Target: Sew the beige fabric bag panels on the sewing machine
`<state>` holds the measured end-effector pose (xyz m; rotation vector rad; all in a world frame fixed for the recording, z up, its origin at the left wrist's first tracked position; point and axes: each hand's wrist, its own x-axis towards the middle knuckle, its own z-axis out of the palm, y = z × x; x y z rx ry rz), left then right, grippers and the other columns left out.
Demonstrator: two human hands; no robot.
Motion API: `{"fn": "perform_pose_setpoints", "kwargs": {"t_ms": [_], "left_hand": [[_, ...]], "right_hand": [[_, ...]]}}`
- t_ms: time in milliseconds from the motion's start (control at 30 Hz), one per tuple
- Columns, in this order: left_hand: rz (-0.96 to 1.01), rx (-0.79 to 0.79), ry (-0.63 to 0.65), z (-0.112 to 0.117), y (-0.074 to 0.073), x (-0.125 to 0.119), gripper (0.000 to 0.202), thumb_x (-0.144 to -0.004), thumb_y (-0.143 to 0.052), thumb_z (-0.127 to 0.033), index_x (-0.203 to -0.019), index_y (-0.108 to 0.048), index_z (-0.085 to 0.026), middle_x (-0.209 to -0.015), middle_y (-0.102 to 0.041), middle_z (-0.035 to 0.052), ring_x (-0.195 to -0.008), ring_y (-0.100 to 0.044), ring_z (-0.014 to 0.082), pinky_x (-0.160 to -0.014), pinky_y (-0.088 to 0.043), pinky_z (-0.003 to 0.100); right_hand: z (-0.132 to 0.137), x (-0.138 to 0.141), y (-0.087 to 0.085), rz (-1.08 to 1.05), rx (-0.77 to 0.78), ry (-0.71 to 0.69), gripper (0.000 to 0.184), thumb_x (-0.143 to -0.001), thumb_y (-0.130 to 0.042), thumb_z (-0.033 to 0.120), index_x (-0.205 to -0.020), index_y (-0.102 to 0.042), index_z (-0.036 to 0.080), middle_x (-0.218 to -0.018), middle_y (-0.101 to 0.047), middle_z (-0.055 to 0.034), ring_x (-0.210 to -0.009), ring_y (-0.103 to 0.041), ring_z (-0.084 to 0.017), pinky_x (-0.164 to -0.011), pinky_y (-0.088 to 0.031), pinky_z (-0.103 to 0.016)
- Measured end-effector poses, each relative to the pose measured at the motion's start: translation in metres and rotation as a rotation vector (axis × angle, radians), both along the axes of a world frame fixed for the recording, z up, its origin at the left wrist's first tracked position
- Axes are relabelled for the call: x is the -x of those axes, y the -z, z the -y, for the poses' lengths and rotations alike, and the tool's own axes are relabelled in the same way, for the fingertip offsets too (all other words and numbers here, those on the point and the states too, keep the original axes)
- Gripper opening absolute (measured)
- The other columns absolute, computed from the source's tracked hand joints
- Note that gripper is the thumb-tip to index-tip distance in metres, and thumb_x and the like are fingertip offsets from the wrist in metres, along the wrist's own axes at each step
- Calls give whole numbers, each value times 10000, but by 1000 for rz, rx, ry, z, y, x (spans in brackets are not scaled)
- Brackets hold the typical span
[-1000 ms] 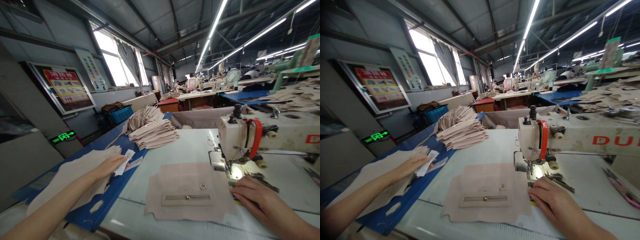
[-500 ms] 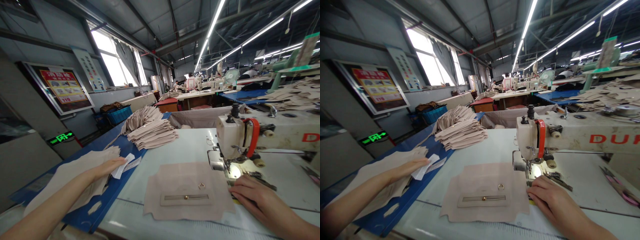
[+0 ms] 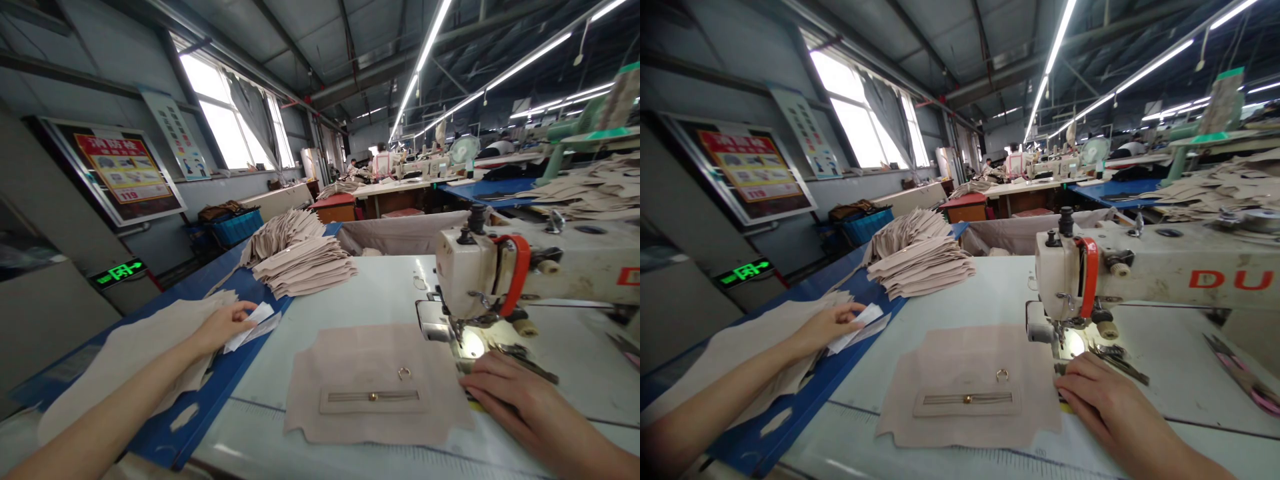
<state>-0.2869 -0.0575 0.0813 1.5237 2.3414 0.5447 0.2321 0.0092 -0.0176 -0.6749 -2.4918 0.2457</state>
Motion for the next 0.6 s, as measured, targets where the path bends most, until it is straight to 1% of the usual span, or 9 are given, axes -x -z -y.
{"fn": "perform_pose_setpoints", "kwargs": {"t_ms": [67,200,300,433,500,600], "left_hand": [[7,-13,-2,1,2,0,713,-541,-547,-640,-1075,-586,-169,-634,-602,-24,-527,-549,189,-493,-379,266],[-13,-31,10,0,3,-2,599,-539,-561,-642,-944,-554,-201,-594,-549,-45,-505,-504,168,-485,-329,252],[-53,-38,16,-1,1,-4,547,-540,-561,-630,-889,-557,-208,-571,-522,-51,-512,-491,166,-495,-311,253],[-123,-27,27,-2,-1,-4,501,-578,-530,-616,-864,-605,-213,-524,-494,-53,-522,-489,177,-518,-297,259],[-149,-13,35,-2,-2,-3,490,-613,-497,-616,-858,-632,-214,-531,-521,-37,-547,-516,191,-528,-307,263],[-174,6,59,-2,-2,-1,486,-668,-434,-622,-819,-658,-218,-629,-618,6,-645,-584,216,-570,-363,271]], "right_hand": [[0,0,0,-1,-7,2,217,-989,-481,270,-1037,-693,263,-922,-687,-40,-862,-660,-181,-755,-549,-292],[-1,1,0,2,-4,2,216,-989,-478,268,-1020,-692,263,-928,-688,-42,-870,-662,-183,-743,-548,-287],[-1,1,-1,5,4,0,223,-996,-463,270,-983,-686,256,-921,-681,-46,-862,-658,-183,-750,-547,-293],[0,0,-1,19,23,-2,236,-1004,-446,279,-966,-677,251,-917,-673,-50,-857,-652,-183,-755,-547,-298],[0,0,-1,22,29,-1,241,-1005,-444,285,-961,-678,250,-916,-672,-52,-853,-651,-184,-749,-548,-299],[-1,1,0,13,26,3,238,-1002,-450,281,-984,-686,254,-917,-674,-52,-855,-652,-185,-747,-547,-298]]}}
